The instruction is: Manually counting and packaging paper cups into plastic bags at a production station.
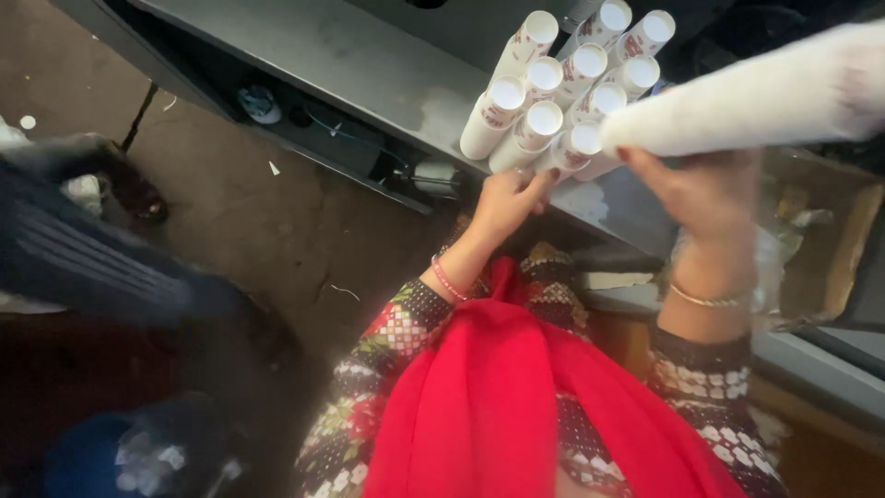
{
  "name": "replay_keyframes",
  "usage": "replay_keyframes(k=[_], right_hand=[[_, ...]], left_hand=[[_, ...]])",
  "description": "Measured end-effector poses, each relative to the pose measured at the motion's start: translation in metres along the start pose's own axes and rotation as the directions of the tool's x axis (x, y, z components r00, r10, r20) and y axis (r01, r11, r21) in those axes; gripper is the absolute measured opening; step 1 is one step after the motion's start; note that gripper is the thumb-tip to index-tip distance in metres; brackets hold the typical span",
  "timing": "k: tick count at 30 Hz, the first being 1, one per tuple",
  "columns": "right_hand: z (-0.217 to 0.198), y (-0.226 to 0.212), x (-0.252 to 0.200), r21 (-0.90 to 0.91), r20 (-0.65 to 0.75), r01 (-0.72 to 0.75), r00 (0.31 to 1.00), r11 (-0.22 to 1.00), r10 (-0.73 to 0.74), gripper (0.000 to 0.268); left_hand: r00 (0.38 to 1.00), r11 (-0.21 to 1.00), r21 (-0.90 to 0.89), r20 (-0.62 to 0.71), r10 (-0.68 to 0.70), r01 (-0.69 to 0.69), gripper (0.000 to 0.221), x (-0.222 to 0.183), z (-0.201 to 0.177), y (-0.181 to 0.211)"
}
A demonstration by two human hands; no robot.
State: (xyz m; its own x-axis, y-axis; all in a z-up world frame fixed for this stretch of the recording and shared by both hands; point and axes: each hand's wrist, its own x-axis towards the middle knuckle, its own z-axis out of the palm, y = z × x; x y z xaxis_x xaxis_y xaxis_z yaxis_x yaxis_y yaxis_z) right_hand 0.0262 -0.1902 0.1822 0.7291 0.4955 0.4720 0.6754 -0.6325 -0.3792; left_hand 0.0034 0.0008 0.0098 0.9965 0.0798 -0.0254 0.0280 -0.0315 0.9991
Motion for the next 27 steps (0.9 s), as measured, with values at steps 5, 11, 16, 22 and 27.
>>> replay_keyframes(k=[5, 11, 16, 22, 27], right_hand=[[-0.011, 0.023, -0.052, 0.080, 0.034, -0.128, 0.992, 0.989, 0.125, 0.040], [0.070, 0.066, -0.097, 0.060, 0.082, -0.449, 0.892, 0.892, 0.444, 0.052], [0.049, 0.061, -0.089, 0.039, 0.183, -0.636, 0.763, 0.771, 0.620, 0.063], [-0.002, 0.023, -0.056, 0.169, 0.198, -0.616, 0.786, 0.769, 0.586, 0.079], [0.009, 0.011, -0.047, 0.084, -0.023, -0.379, 0.924, 0.922, 0.382, 0.067]], left_hand=[[0.948, 0.913, 0.294, -0.057, 0.313, -0.284, 0.025, -0.007, -0.007, -0.028], [0.941, 0.871, 0.371, 0.024, 0.339, -0.323, 0.016, 0.011, 0.014, -0.042], [0.935, 0.866, 0.366, 0.037, 0.352, -0.341, 0.017, 0.027, 0.042, -0.054], [0.935, 0.857, 0.385, 0.044, 0.353, -0.342, 0.018, 0.037, 0.055, -0.058], [0.936, 0.843, 0.421, 0.054, 0.347, -0.336, 0.019, 0.016, 0.040, -0.054]])
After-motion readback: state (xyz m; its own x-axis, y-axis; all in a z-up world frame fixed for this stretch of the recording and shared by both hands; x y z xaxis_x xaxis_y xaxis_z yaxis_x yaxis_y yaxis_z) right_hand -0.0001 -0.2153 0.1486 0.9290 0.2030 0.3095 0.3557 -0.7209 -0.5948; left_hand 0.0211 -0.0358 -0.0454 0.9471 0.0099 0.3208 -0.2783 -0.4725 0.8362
